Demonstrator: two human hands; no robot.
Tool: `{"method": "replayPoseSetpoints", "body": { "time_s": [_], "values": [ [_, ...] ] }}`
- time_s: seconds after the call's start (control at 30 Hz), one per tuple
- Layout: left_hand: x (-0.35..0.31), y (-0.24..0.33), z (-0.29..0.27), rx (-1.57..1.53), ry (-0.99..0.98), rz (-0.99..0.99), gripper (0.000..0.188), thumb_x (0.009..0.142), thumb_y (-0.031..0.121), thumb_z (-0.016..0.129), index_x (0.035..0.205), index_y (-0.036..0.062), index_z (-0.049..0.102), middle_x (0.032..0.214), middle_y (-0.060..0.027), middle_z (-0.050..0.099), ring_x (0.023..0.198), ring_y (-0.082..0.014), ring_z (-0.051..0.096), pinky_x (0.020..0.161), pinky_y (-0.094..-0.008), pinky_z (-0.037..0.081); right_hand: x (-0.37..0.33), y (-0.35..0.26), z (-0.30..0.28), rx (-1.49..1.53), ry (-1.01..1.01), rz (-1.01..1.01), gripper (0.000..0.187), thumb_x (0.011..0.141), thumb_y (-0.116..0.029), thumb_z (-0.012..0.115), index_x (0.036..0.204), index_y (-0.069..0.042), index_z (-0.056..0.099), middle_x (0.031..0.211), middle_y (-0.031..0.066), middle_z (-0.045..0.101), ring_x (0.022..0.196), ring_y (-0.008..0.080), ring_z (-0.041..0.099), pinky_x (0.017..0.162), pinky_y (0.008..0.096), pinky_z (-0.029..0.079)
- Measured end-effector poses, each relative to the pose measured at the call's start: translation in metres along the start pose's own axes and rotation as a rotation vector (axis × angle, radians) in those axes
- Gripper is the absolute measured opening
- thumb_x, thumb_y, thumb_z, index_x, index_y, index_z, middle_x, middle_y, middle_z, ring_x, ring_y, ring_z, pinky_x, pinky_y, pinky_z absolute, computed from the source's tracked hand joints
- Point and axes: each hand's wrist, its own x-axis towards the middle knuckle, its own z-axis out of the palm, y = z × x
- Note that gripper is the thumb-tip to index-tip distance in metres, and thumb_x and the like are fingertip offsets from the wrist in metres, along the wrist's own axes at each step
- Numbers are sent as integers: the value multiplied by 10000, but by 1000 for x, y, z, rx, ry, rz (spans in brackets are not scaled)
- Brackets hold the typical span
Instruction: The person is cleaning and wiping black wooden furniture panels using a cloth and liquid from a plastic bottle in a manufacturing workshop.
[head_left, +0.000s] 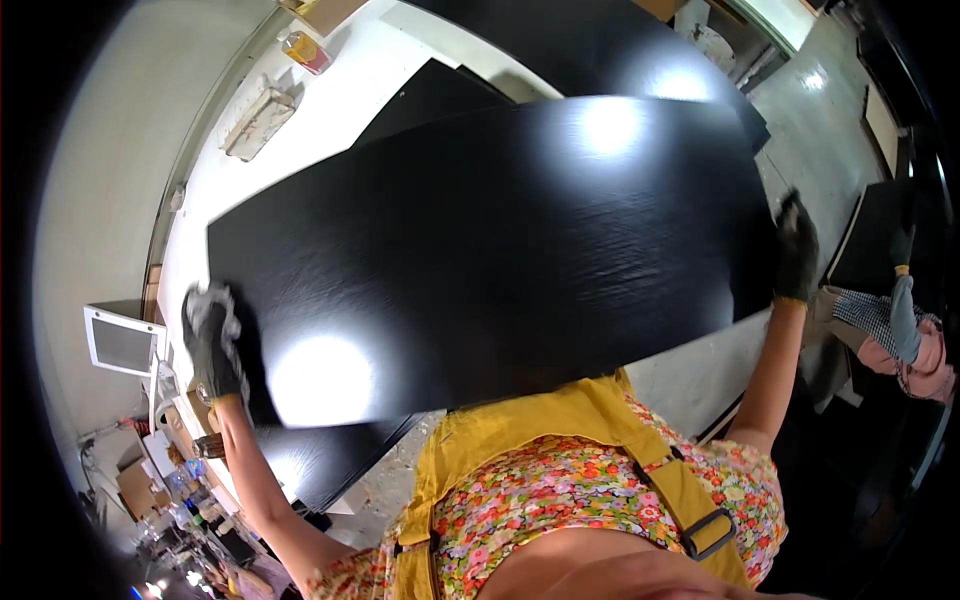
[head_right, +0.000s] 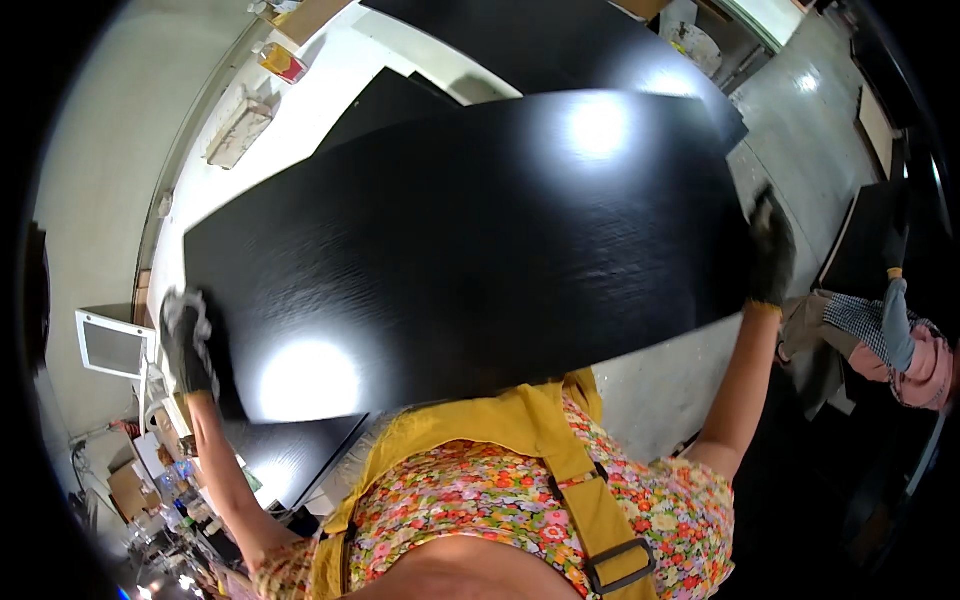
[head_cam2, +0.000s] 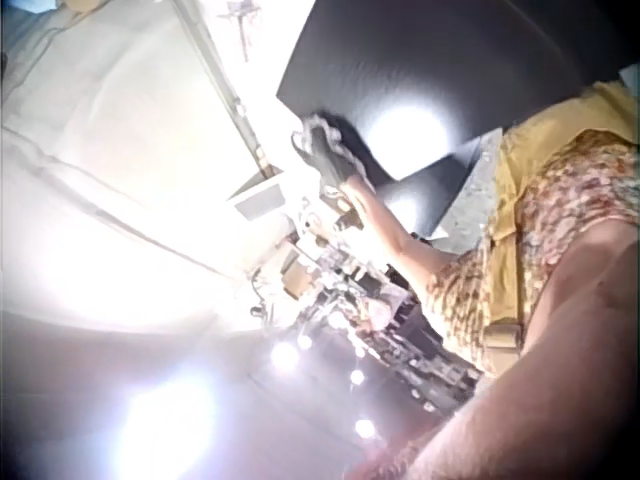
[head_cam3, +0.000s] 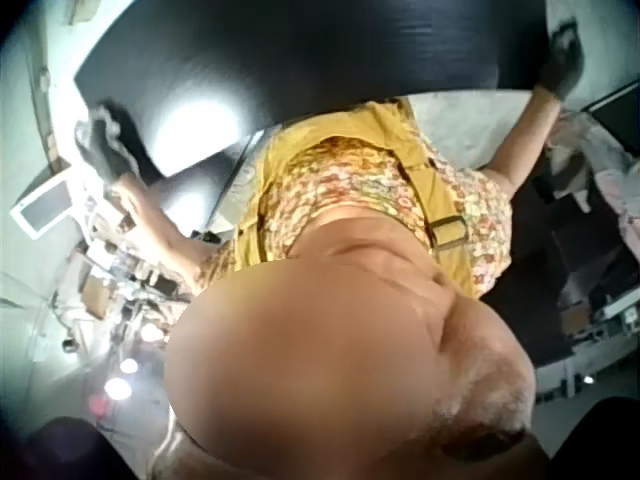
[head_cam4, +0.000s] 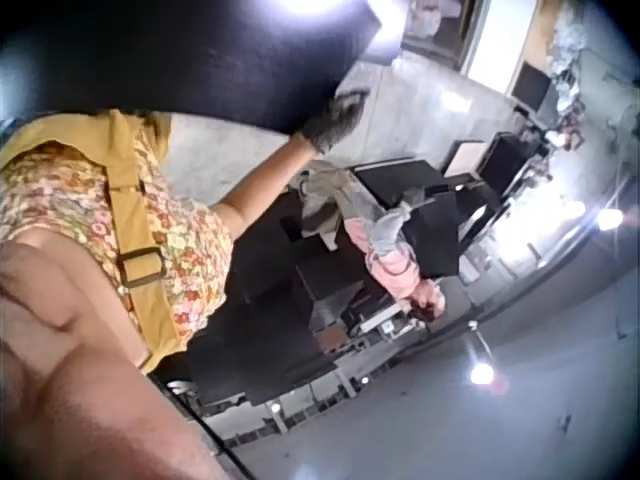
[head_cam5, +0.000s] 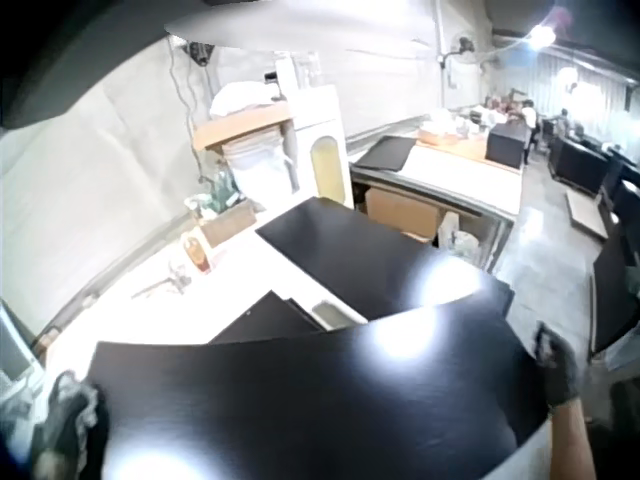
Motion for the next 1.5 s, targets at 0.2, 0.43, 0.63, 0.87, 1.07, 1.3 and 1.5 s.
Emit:
{"method": "replayPoseSetpoints", "body": {
  "time_s": [0.2,0.43,0.63,0.87,1.07,1.3,1.5],
  "values": [
    [93,59,152,140,-436,115,629,833,235,671,1393,23,479,1193,-90,643,965,-143,614,759,-246,483,-100,75,-116,391,391,478,352,991,-182,537,1293,-6,582,1178,45,639,1051,138,606,915,253,479],
    [138,100,343,108,-832,319,87,832,161,668,828,77,644,705,-25,651,562,-129,609,469,-258,446,-220,66,-170,515,728,504,316,939,-211,587,1164,-1,653,1059,87,675,976,217,630,896,334,506],
    [172,49,472,562,-751,785,448,769,313,716,1151,84,659,1017,-107,700,900,-241,671,846,-338,513,-272,83,-202,493,894,617,332,940,-226,587,1198,-23,639,1111,94,667,1013,225,629,940,336,499],
    [165,2,498,340,-643,767,539,741,304,749,1207,65,620,1036,-133,705,989,-298,675,896,-379,518,-262,61,-159,529,1128,594,356,939,-263,582,1213,-41,636,1190,91,655,1072,220,614,964,351,487],
    [95,0,461,585,-1501,483,594,800,275,681,1364,145,545,1195,-160,632,1118,-310,626,953,-419,497,-242,71,-164,443,886,474,393,932,-337,588,1227,-84,643,1201,77,649,1109,220,593,1001,363,449],
    [70,-4,460,777,-1069,942,588,828,187,634,1401,169,505,1287,-137,583,1164,-325,594,976,-403,488,-179,28,-50,767,653,532,297,950,-318,587,1145,-109,667,1065,27,684,949,166,631,895,319,500],
    [100,11,469,749,-946,631,509,880,218,598,1377,141,518,1248,-151,590,929,-288,694,811,-433,547,-128,50,34,1141,463,358,225,956,-264,588,1050,-85,687,977,41,697,902,176,654,858,306,524]
  ]
}}
